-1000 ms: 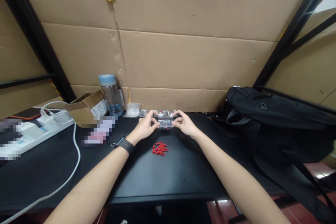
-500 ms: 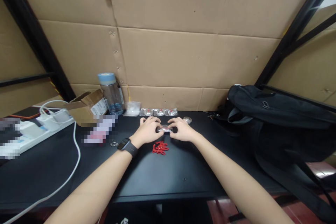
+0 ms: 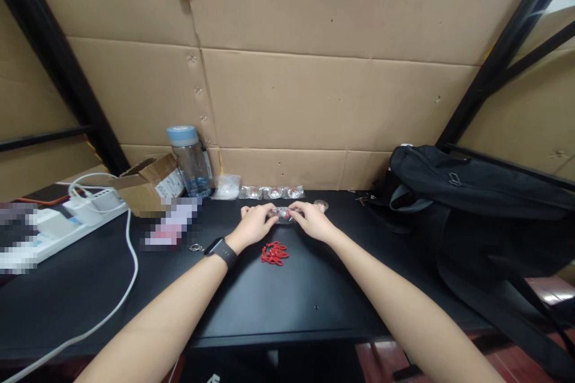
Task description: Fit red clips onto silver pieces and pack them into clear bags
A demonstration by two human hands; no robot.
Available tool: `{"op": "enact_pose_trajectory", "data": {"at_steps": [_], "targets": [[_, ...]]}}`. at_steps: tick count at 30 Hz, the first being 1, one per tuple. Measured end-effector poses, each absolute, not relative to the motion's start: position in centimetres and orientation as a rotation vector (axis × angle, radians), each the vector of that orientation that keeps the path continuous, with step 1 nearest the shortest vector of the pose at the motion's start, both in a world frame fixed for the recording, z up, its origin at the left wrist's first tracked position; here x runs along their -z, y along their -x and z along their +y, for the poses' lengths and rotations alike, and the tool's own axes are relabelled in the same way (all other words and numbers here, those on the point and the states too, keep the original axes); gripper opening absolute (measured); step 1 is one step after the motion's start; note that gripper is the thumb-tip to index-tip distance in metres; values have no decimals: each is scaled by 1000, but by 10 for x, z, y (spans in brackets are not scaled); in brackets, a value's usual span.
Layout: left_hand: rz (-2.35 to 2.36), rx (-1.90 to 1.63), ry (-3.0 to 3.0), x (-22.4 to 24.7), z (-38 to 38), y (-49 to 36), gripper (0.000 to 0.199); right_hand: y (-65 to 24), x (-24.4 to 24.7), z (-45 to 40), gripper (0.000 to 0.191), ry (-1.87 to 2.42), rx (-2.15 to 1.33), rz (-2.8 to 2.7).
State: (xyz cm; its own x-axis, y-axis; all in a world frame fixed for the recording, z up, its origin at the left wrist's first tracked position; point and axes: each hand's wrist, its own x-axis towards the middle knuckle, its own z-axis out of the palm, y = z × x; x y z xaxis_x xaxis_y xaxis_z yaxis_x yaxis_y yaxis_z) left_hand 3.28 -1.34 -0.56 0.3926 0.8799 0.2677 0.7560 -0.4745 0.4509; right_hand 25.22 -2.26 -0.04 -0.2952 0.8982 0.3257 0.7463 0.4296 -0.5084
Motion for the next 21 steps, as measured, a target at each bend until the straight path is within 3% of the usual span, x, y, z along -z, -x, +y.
{"op": "enact_pose_trajectory", "data": {"at_steps": [3,8,13,21], "targets": [[1436,-694,-2292,2,-15,-35,16,-252,4,-21,21,1329,-517,-1991],[1464,-719,-2161,-1,-13,-34,21,-254,10,-17,40,1254,-673,-1903],[1398,-727,-2147,0,-13,-33,23,-259,10,-10,34,1169,-792,-1849],[1406,-672,-2351,3,-13,-29,23,-305,2,21,33,1447,-440,-1694]]}}
